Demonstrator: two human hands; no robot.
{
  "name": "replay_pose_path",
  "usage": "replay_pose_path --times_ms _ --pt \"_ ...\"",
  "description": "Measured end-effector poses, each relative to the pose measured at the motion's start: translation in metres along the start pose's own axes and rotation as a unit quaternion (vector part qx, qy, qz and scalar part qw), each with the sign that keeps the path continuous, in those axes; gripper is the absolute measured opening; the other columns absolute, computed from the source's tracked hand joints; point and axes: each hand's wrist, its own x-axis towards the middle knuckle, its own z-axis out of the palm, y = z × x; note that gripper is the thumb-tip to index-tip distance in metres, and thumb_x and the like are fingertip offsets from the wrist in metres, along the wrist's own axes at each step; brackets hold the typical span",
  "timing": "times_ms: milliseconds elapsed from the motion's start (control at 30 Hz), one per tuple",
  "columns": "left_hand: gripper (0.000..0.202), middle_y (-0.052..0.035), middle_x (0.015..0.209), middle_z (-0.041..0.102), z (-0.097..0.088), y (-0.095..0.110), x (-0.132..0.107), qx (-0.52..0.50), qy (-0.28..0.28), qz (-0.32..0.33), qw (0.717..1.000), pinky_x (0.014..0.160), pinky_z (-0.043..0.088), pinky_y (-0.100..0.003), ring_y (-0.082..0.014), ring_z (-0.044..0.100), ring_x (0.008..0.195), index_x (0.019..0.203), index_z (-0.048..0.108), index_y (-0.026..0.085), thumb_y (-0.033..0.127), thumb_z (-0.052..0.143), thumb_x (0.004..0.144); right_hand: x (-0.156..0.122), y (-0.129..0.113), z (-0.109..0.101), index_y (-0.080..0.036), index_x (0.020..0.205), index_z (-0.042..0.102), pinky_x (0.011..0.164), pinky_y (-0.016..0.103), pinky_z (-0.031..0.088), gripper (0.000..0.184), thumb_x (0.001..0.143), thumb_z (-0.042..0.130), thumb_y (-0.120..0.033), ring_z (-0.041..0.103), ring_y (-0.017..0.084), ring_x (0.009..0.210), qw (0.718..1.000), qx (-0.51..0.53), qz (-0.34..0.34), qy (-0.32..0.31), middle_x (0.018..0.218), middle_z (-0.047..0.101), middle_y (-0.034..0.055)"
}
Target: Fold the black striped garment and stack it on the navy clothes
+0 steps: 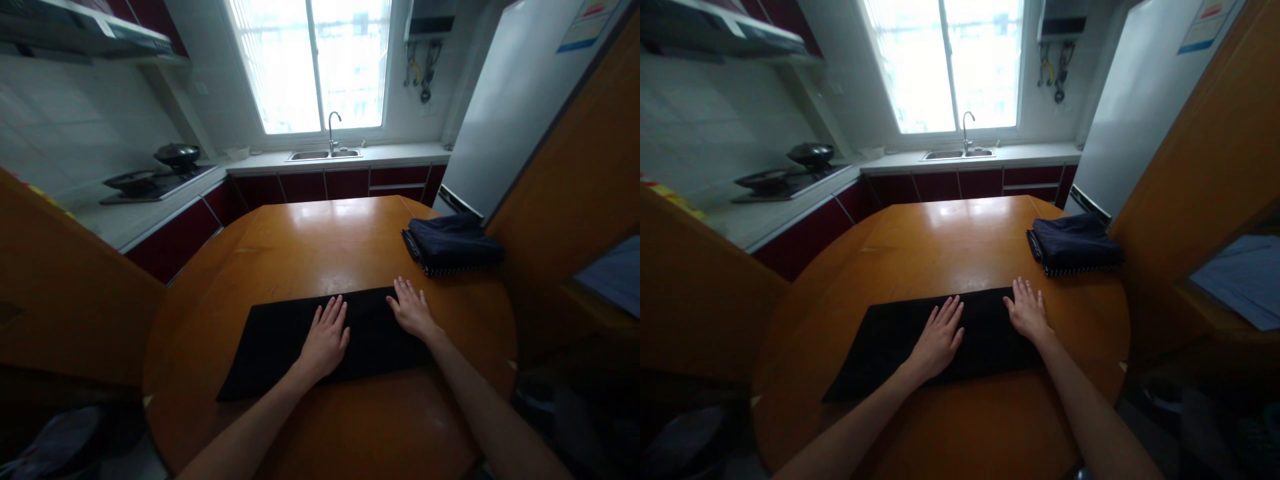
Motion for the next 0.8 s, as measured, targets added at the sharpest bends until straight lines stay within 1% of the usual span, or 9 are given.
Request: replay_pose_path --times_ms 100,167,233,333,400,500,633,700,800 --pt "0.057 -0.009 0.165 0.019 -0.001 0.0 0.0 -0.004 0.0 0.002 1.0 0.123 0.019 -0.05 -0.0245 0.016 0.153 0.155 0.032 0.015 0.032 0.037 0.1 0.014 0.021 -0.004 -0.005 0.149 0.042 0.119 0.048 0.022 0.059 0.1 0.033 -0.037 0.03 0.029 0.147 0.997 0.046 0.023 0.057 0.157 0.038 0.0191" --pt "0.057 -0.0092 0.165 0.019 -0.001 0.0 0.0 -0.006 -0.001 0.002 1.0 0.123 0.02 -0.05 -0.0247 0.016 0.153 0.155 0.032 0.015 0.032 0.037 0.1 0.023 0.033 -0.008 -0.005 0.142 0.052 0.115 0.043 0.031 0.053 0.098 0.037 -0.032 0.044 0.028 0.138 0.992 0.079 0.009 0.098 0.146 0.051 0.0208" --pt "0.057 -0.0092 0.165 0.02 0.0 0.0 0.0 -0.007 0.002 0.004 1.0 0.123 0.02 -0.05 -0.0249 0.016 0.153 0.155 0.032 0.015 0.032 0.037 0.1 0.028 0.043 -0.013 -0.009 0.134 0.061 0.11 0.042 0.037 0.047 0.095 0.044 -0.031 0.052 0.029 0.127 0.988 0.097 -0.024 0.119 0.135 0.06 0.0188" --pt "0.057 -0.0091 0.164 0.021 0.001 -0.001 0.0 -0.008 0.012 0.008 1.0 0.122 0.021 -0.051 -0.0251 0.017 0.152 0.155 0.032 0.016 0.032 0.037 0.1 0.031 0.05 -0.018 -0.019 0.12 0.069 0.103 0.045 0.04 0.038 0.089 0.058 -0.038 0.052 0.031 0.12 0.989 0.085 -0.06 0.108 0.129 0.062 0.0135" --pt "0.057 -0.009 0.165 0.021 0.002 -0.002 0.0 -0.006 0.014 0.007 1.0 0.122 0.021 -0.05 -0.0249 0.017 0.153 0.155 0.031 0.016 0.032 0.037 0.1 0.03 0.051 -0.02 -0.024 0.112 0.071 0.1 0.046 0.04 0.032 0.086 0.063 -0.041 0.05 0.032 0.121 0.991 0.071 -0.068 0.092 0.129 0.061 0.0111" --pt "0.057 -0.0091 0.165 0.02 0.003 -0.002 0.0 -0.003 0.006 0.004 1.0 0.123 0.02 -0.05 -0.0247 0.016 0.153 0.155 0.031 0.016 0.032 0.037 0.1 0.027 0.047 -0.023 -0.024 0.101 0.07 0.096 0.044 0.039 0.023 0.084 0.067 -0.04 0.051 0.031 0.118 0.992 0.067 -0.072 0.08 0.125 0.061 0.0095" --pt "0.057 -0.0091 0.165 0.02 0.002 -0.002 0.0 -0.001 0.002 0.002 1.0 0.123 0.02 -0.05 -0.025 0.016 0.153 0.155 0.032 0.015 0.033 0.037 0.1 0.026 0.04 -0.026 -0.021 0.091 0.065 0.087 0.038 0.04 0.016 0.081 0.068 -0.034 0.057 0.026 0.104 0.99 0.088 -0.081 0.074 0.107 0.066 0.0078" --pt "0.057 -0.0093 0.165 0.02 0.002 -0.002 0.0 -0.002 0.005 0.003 1.0 0.123 0.02 -0.05 -0.025 0.016 0.153 0.155 0.032 0.015 0.033 0.037 0.1 0.026 0.037 -0.027 -0.02 0.094 0.063 0.084 0.036 0.042 0.017 0.081 0.067 -0.031 0.06 0.023 0.095 0.986 0.122 -0.088 0.065 0.099 0.067 0.0065" --pt "0.058 -0.0095 0.165 0.02 0.002 -0.002 0.0 -0.003 0.005 0.005 1.0 0.123 0.02 -0.05 -0.0247 0.016 0.153 0.155 0.031 0.015 0.033 0.038 0.101 0.027 0.037 -0.023 -0.019 0.111 0.062 0.083 0.034 0.044 0.032 0.081 0.067 -0.028 0.063 0.02 0.09 0.979 0.176 -0.092 0.053 0.1 0.069 0.0067"
